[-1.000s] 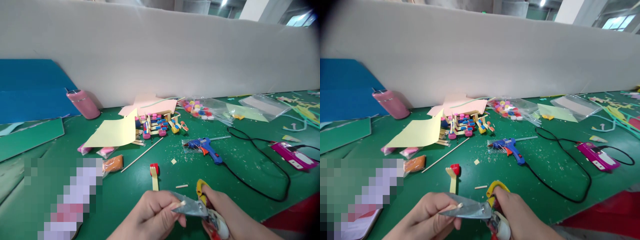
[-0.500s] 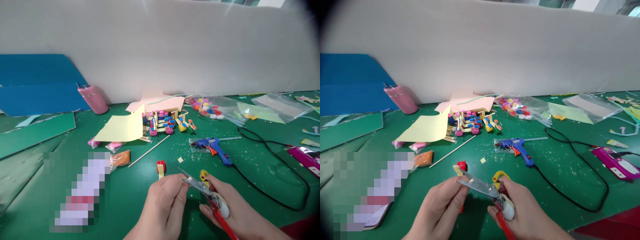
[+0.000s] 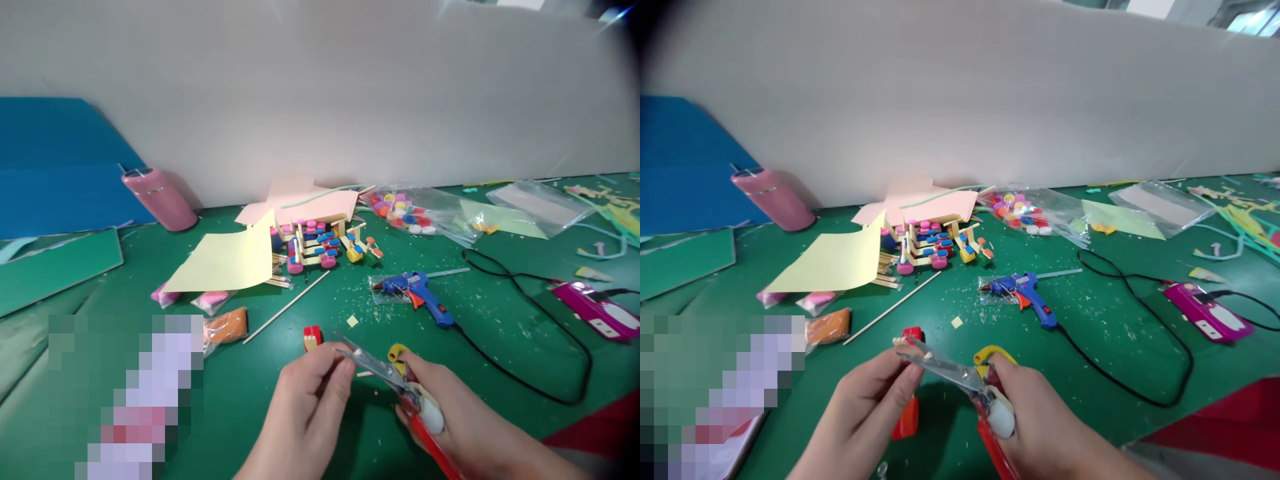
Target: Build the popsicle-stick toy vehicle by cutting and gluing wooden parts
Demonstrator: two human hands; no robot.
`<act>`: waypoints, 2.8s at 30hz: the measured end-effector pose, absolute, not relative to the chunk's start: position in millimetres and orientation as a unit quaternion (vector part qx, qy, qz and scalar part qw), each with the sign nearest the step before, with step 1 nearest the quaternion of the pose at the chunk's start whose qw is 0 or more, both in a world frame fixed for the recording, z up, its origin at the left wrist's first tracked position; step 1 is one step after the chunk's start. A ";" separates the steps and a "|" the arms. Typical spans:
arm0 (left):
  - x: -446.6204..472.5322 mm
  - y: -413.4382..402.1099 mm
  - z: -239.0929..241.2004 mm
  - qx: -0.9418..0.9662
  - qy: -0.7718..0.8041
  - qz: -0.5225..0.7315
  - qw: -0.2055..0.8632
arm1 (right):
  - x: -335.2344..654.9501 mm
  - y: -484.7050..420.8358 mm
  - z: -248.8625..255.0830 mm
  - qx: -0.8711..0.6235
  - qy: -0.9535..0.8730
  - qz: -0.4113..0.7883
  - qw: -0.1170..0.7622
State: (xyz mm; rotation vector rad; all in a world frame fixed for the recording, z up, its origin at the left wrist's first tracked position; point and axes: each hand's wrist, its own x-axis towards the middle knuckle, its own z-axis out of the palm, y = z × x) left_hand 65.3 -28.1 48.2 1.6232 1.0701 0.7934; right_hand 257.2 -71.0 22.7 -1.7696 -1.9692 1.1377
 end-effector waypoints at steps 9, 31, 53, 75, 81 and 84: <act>63.6 -26.4 37.5 0.623 0.418 0.322 0.577 | 256.3 -73.4 19.2 -0.615 -0.653 0.412 0.161; 50.8 -29.9 50.5 0.777 0.337 0.362 0.390 | 245.1 -79.7 20.9 -0.604 -0.678 0.384 0.170; 54.7 -37.4 45.9 0.641 0.428 0.337 0.542 | 239.7 -83.5 15.0 -0.587 -0.663 0.416 0.206; 46.8 -40.4 24.4 0.598 0.414 0.335 0.599 | 261.7 -85.6 33.9 -0.635 -0.689 0.325 0.132; 43.2 -39.1 26.3 0.657 0.398 0.323 0.553 | 260.6 -85.7 35.6 -0.628 -0.697 0.320 0.127; 41.6 -38.9 27.9 0.674 0.379 0.327 0.544 | 260.4 -86.6 36.3 -0.623 -0.702 0.326 0.114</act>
